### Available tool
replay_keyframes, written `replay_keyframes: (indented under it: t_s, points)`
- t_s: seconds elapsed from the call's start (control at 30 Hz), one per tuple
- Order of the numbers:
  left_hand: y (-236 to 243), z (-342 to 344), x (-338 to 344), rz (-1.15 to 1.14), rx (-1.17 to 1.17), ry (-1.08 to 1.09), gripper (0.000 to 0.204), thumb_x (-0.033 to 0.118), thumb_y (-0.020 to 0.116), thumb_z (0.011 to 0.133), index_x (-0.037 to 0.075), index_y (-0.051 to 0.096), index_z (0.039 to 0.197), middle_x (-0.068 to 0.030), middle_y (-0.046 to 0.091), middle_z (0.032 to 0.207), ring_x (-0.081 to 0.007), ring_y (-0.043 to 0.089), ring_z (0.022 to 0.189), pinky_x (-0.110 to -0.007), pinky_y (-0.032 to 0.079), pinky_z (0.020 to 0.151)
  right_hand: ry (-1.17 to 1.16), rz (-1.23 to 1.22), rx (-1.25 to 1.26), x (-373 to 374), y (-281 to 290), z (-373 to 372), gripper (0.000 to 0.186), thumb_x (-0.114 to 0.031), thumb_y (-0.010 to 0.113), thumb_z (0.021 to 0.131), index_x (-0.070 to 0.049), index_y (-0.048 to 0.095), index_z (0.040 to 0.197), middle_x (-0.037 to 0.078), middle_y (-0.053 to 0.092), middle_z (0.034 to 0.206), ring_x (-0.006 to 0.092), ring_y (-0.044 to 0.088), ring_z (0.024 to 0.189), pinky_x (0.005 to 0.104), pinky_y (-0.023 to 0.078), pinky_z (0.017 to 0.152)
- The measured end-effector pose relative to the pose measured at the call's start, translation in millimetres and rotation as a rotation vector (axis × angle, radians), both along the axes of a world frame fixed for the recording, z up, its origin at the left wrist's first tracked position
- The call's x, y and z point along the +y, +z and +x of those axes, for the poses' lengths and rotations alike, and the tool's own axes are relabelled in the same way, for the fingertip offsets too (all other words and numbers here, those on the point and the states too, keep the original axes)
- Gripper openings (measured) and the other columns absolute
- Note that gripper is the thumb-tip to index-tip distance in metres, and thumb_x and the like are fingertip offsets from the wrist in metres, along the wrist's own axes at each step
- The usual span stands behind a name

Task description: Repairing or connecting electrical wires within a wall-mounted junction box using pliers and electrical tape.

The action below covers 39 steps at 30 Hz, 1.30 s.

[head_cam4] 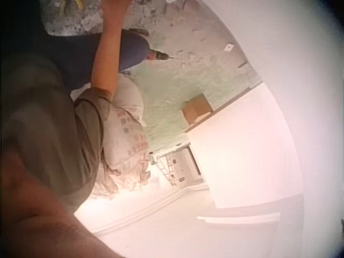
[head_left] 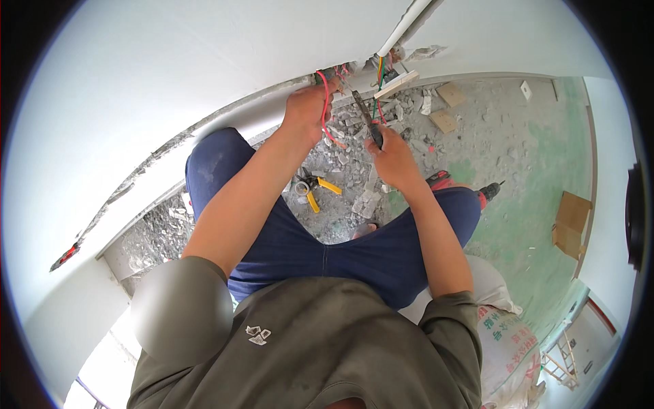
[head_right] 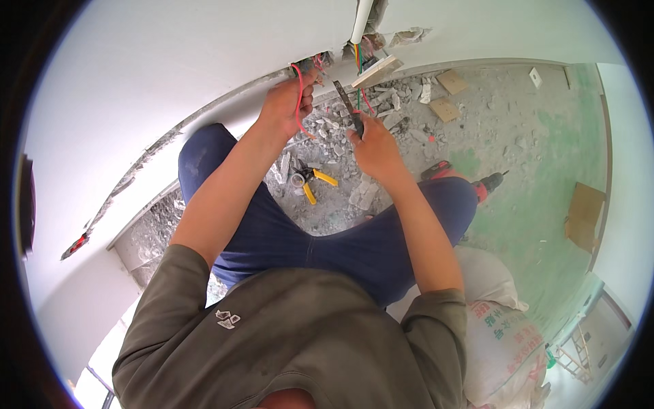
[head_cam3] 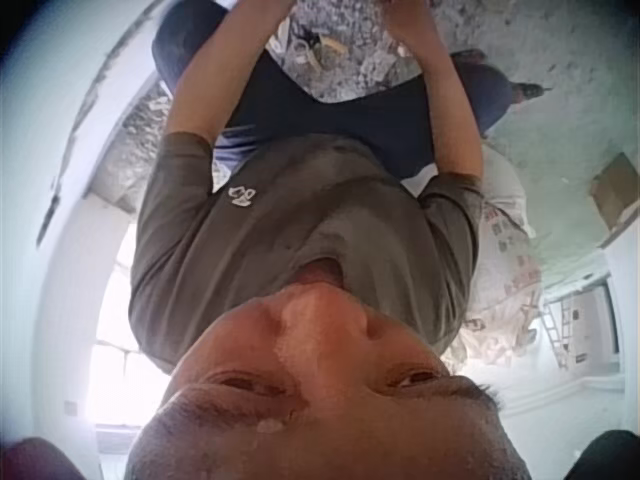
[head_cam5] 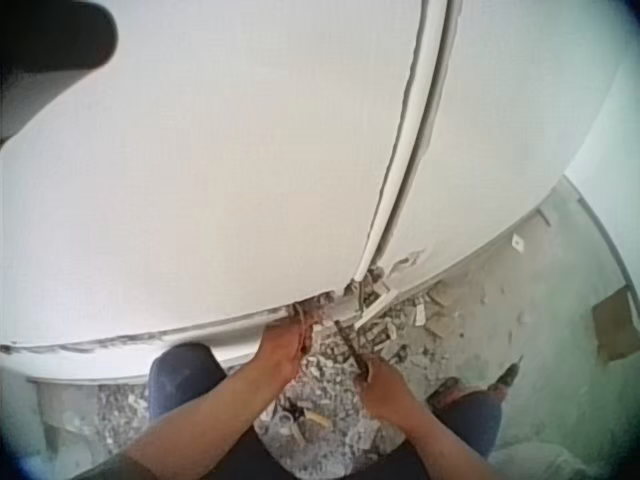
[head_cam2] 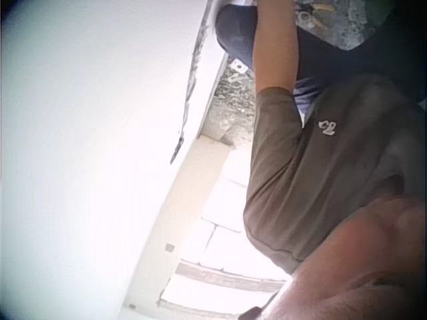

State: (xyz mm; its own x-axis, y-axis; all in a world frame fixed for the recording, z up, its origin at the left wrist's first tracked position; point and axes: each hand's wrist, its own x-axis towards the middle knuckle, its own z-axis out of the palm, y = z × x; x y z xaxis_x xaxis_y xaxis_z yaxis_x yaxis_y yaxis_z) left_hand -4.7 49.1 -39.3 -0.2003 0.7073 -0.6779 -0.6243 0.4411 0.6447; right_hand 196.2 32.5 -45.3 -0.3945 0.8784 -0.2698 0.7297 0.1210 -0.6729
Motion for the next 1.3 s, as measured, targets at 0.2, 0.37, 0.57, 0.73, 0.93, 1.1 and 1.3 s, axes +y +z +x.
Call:
replay_keyframes:
  t_s: [0.2,0.37,0.57,0.73,0.93,1.1,1.3]
  points:
    - [3,4,1,-0.045,0.111,-0.005,0.018,0.023,0.073,0.083,0.009,0.061,0.079,0.0067,0.043,0.062,-0.0049,0.036,0.053,-0.022,0.031,0.048,-0.007,0.005,0.06,4,-22,8,0.039,-0.024,0.06,0.089,0.007,0.055,0.112,0.02,0.063,0.087,0.0301,0.063,0.078,0.0379,0.048,0.071]
    - [5,6,1,-0.047,0.155,0.042,0.02,0.023,0.074,0.082,0.01,0.06,0.078,0.0061,0.044,0.063,-0.0057,0.036,0.054,-0.022,0.03,0.048,-0.014,-0.031,0.108,2,-13,6,0.035,-0.023,0.06,0.089,0.004,0.056,0.11,0.017,0.062,0.077,0.0257,0.061,0.068,0.0359,0.046,0.064]
    - [5,6,1,-0.04,0.18,0.019,0.021,0.024,0.074,0.082,0.01,0.059,0.077,0.0059,0.044,0.063,-0.006,0.036,0.053,-0.023,0.03,0.049,-0.003,-0.064,0.143,1,-11,14,0.035,-0.028,0.06,0.089,0.002,0.058,0.106,0.017,0.063,0.08,0.027,0.061,0.076,0.0364,0.046,0.072]
    - [4,6,0,-0.047,0.169,0.03,0.021,0.023,0.073,0.082,0.009,0.059,0.077,0.006,0.043,0.062,-0.0057,0.035,0.052,-0.023,0.029,0.048,-0.022,-0.289,0.172,1,-2,4,0.035,-0.031,0.061,0.089,0.001,0.06,0.104,0.015,0.064,0.083,0.0231,0.06,0.078,0.0353,0.045,0.074]
    - [-2,5,3,-0.06,0.204,0.025,0.018,0.022,0.072,0.083,0.007,0.062,0.08,0.006,0.043,0.062,-0.0049,0.035,0.052,-0.022,0.028,0.047,-0.079,-0.451,0.317,1,-15,1,0.031,-0.028,0.058,0.093,0.001,0.06,0.106,0.005,0.063,0.084,0.0145,0.06,0.076,0.0294,0.047,0.071]
    - [2,5,1,-0.046,0.179,0.031,0.019,0.022,0.072,0.083,0.008,0.061,0.078,0.0057,0.043,0.062,-0.0052,0.036,0.053,-0.022,0.028,0.047,-0.219,-0.599,0.474,2,4,-3,0.026,-0.022,0.057,0.093,0.002,0.058,0.103,0.005,0.059,0.077,0.0112,0.058,0.058,0.0262,0.048,0.052]
    - [4,9,1,-0.062,0.238,0.054,0.02,0.022,0.074,0.081,0.008,0.061,0.077,0.0043,0.044,0.063,-0.007,0.037,0.054,-0.024,0.03,0.048,-0.195,-0.552,0.393,5,-2,-1,0.027,-0.022,0.057,0.093,0.003,0.058,0.104,0.005,0.058,0.075,0.0117,0.057,0.057,0.0266,0.046,0.05]
